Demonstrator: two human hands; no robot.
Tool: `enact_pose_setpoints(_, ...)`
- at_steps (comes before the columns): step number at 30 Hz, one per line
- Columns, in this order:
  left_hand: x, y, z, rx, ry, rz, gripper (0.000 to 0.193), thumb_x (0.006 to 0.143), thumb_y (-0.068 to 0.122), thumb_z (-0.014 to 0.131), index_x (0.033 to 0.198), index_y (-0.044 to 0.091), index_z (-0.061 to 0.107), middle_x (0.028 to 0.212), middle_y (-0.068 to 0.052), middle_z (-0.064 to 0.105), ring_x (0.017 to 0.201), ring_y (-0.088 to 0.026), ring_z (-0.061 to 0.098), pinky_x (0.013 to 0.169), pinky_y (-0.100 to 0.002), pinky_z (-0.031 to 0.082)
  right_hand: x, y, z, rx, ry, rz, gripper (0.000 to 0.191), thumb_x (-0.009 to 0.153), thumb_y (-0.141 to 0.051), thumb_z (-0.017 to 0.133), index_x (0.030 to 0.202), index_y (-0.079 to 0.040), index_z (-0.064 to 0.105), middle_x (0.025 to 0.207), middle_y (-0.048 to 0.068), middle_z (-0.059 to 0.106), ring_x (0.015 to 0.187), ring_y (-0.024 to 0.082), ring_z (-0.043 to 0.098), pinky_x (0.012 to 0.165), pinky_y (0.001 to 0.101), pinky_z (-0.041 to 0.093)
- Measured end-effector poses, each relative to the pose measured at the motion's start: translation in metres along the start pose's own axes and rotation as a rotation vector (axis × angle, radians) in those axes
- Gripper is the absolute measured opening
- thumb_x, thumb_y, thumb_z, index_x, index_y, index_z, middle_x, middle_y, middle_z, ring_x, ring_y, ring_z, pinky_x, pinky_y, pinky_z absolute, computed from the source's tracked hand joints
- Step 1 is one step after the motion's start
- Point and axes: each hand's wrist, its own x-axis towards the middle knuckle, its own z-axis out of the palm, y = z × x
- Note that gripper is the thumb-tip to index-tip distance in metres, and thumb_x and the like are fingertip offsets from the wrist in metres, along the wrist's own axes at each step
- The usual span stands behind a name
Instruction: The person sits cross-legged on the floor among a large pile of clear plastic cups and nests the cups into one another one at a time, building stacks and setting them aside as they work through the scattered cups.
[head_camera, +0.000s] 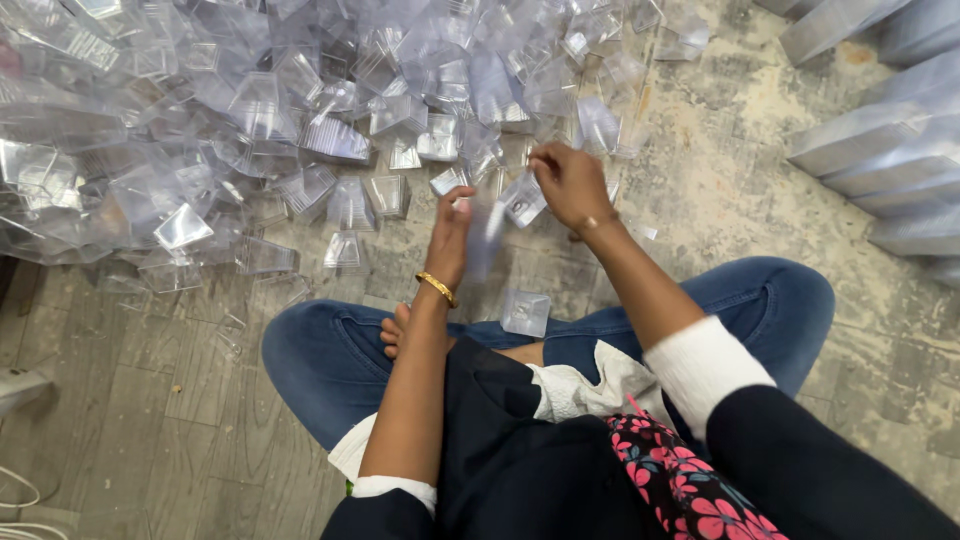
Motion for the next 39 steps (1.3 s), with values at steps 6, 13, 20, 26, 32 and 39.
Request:
enact_pose_setpoints(6, 0.004, -0.007, -0.004, 0.034, 0.146, -0.007, 0.043, 0.108, 0.047, 0.044, 0.130, 0.013, 0.058, 0.130, -0.005, 0.058, 0.122, -0.016, 0.050, 0.109, -0.030, 0.035, 0.044, 0.000, 0.021, -0.378, 0.075, -0.480, 0.037, 0.075, -0.004, 0.071, 0.112, -0.008, 0.074, 0.115, 0.018, 0.070, 0.111, 0.037, 0.060, 0.084, 0.0479, 0.048)
enact_pose_setpoints(13, -0.001, 0.015, 0.007, -0.067, -0.097, -0.154, 0.048, 0.108, 0.051, 0.045, 0.132, 0.012, 0.062, 0.128, -0.009, 0.060, 0.121, -0.022, 0.050, 0.110, -0.036, 0.036, 0.000, 0.025, -0.034, -0.110, -0.075, -0.045, 0.012, 0.091, -0.014, 0.072, 0.101, -0.012, 0.078, 0.100, 0.008, 0.079, 0.093, 0.022, 0.076, 0.085, 0.0336, 0.058)
enact_pose_setpoints(20, -0.008, 0.043, 0.010, -0.104, -0.256, -0.154, 0.061, 0.101, 0.061, 0.044, 0.145, 0.018, 0.051, 0.153, -0.002, 0.045, 0.147, -0.020, 0.033, 0.121, -0.037, 0.022, -0.037, 0.003, -0.047, 0.071, -0.445, -0.380, 0.019, 0.092, -0.012, 0.071, 0.109, -0.008, 0.078, 0.102, 0.006, 0.079, 0.094, 0.018, 0.076, 0.084, 0.0323, 0.059)
enact_pose_setpoints(26, -0.008, 0.030, 0.004, -0.298, -0.028, -0.243, 0.051, 0.103, 0.061, 0.049, 0.123, 0.016, 0.061, 0.118, -0.005, 0.054, 0.110, -0.021, 0.051, 0.094, -0.037, 0.045, 0.042, 0.022, -0.035, -0.036, 0.322, -0.396, 0.039, 0.089, 0.001, 0.072, 0.127, 0.002, 0.064, 0.118, 0.017, 0.073, 0.110, 0.024, 0.070, 0.093, 0.0347, 0.056)
enact_pose_setpoints(32, -0.010, 0.037, 0.003, -0.266, -0.068, -0.290, 0.054, 0.099, 0.062, 0.051, 0.132, 0.020, 0.060, 0.131, -0.002, 0.053, 0.121, -0.018, 0.047, 0.100, -0.036, 0.040, 0.065, 0.028, -0.033, 0.260, 0.093, -0.157, 0.027, 0.098, 0.003, 0.059, 0.123, -0.004, 0.065, 0.109, 0.009, 0.077, 0.105, 0.017, 0.076, 0.092, 0.0300, 0.059)
enact_pose_setpoints(39, -0.013, 0.050, 0.006, -0.276, -0.230, -0.283, 0.059, 0.100, 0.061, 0.050, 0.146, 0.024, 0.051, 0.149, -0.003, 0.049, 0.137, -0.021, 0.045, 0.112, -0.039, 0.038, -0.035, -0.002, -0.032, 0.161, -0.419, -0.384, 0.036, 0.093, 0.008, 0.054, 0.124, -0.005, 0.070, 0.118, 0.011, 0.074, 0.111, 0.022, 0.072, 0.094, 0.0333, 0.060)
